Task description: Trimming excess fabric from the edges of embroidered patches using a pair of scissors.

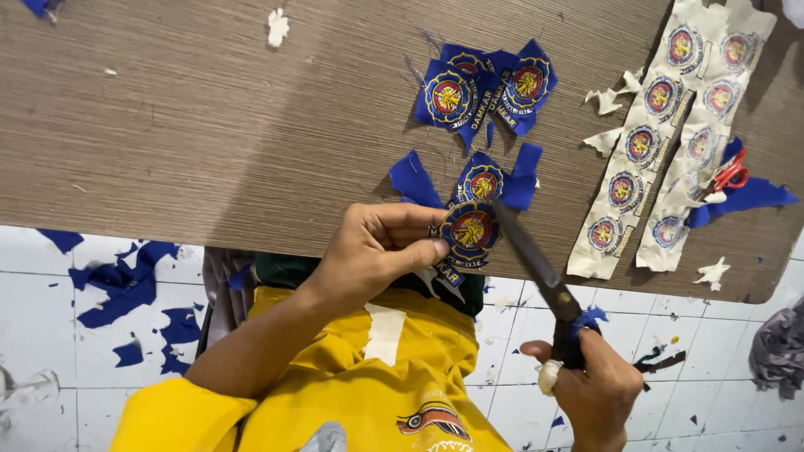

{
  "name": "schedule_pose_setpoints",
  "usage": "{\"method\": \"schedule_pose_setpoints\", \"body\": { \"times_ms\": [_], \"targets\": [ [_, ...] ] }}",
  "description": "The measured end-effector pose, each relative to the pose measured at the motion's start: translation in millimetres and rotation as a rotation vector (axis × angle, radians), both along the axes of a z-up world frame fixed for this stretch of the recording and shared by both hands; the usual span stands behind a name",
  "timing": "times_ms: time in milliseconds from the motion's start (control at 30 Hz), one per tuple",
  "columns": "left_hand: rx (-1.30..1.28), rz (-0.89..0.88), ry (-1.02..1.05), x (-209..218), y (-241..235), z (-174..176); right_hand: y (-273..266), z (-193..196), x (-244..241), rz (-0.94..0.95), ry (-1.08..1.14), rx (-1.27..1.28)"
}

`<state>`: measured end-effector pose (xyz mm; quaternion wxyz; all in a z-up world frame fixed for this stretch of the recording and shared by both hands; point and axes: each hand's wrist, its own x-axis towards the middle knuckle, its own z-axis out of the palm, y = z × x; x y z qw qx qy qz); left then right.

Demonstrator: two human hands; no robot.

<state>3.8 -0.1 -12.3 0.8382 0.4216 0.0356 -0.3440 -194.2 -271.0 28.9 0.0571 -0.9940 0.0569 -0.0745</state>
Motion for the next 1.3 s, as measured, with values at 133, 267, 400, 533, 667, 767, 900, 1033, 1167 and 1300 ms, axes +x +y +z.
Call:
{"method": "schedule_pose_setpoints", "body": {
  "times_ms": [133,267,400,533,667,767,900,1033,1167,1300],
  "targets": [
    [-0.018,0.004,-0.01,4.0,2.2,8.2,-5.5,-6.8,-10.1,-0.055,0.053,0.021],
    [0.025,0.011,-0.058,1.3,0.3,7.8,7.6,1.7,3.6,-0.004,-0.021,-0.083],
    [0.131,-0.004,-0.059,0.0,-0.2,2.1,15.1,-0.1,8.0,-0.062,-0.073,-0.055],
    [0.022,-0.017,-0.023,-5.2,-4.6,-4.6,12.4,-24.4,8.8,-0.184,0.031,0.316],
    [-0.013,-0.047,-0.025,-17.6,-17.7,-6.9,40.6,-35.5,37.2,-0.62,-0.131,1.613],
    [-0.049,-0.087,-0.042,-24.7,-27.2,-5.6,59.4,-52.7,61.6,-0.366,-0.298,1.421],
    [-0.005,-0.061,-0.056,-20.0,-27.3,4.8,82.3,-42.4,86.6,-0.412,-0.338,1.381],
    [0.169,0.105,-0.168,-6.0,-29.1,-9.8,81.9,-51.0,80.6,-0.432,-0.278,1.34],
    [0.292,0.427,-0.271,14.6,-10.2,-5.2,79.5,-49.3,79.9,-0.463,-0.281,1.362],
    [0.24,0.356,-0.334,10.8,7.8,-0.4,92.9,-33.6,95.1,-0.44,-0.318,1.467]
  ]
}}
